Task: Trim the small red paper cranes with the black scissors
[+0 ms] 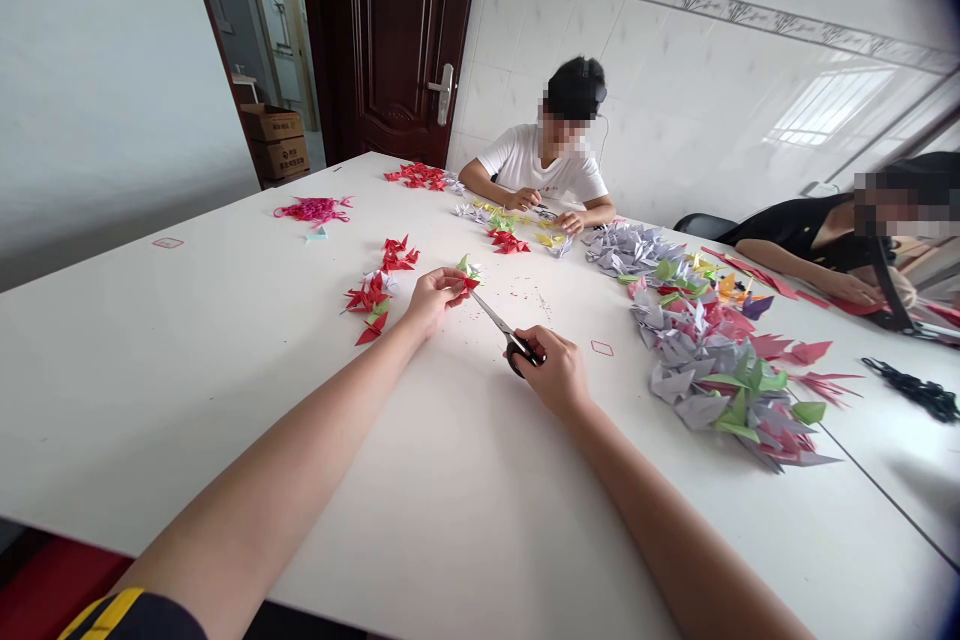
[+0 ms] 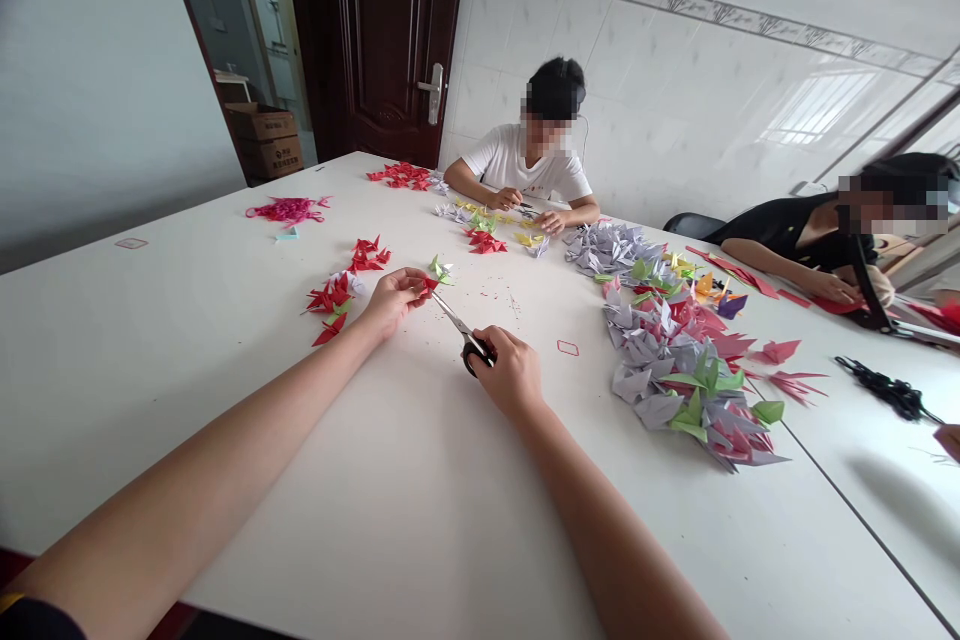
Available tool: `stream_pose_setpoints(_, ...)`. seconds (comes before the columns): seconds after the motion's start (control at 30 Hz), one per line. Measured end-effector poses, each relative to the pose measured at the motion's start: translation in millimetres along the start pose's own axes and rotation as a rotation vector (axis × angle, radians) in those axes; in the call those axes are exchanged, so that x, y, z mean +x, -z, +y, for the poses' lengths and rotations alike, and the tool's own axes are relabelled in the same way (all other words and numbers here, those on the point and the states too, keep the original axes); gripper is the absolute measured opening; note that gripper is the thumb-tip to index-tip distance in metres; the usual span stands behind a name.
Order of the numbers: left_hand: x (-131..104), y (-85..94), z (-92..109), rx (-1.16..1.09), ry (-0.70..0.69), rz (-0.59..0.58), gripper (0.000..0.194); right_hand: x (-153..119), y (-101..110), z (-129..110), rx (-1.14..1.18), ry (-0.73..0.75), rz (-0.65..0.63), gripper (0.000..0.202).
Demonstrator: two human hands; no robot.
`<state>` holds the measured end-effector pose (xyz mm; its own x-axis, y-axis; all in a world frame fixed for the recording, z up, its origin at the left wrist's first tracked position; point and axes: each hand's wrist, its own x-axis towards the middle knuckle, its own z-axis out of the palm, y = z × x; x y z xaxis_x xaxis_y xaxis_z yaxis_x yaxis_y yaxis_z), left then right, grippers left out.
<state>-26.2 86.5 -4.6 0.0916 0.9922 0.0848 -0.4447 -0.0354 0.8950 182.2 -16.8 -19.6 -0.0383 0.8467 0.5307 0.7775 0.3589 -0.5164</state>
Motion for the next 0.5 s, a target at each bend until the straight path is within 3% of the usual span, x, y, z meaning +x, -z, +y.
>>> stream_pose_setpoints(0.5,1.2,0.5,-1.9,0.032,-0.018,0.008,0.026,0.2,-0.9,1.4,0.012,-0.017,0.002,0.023)
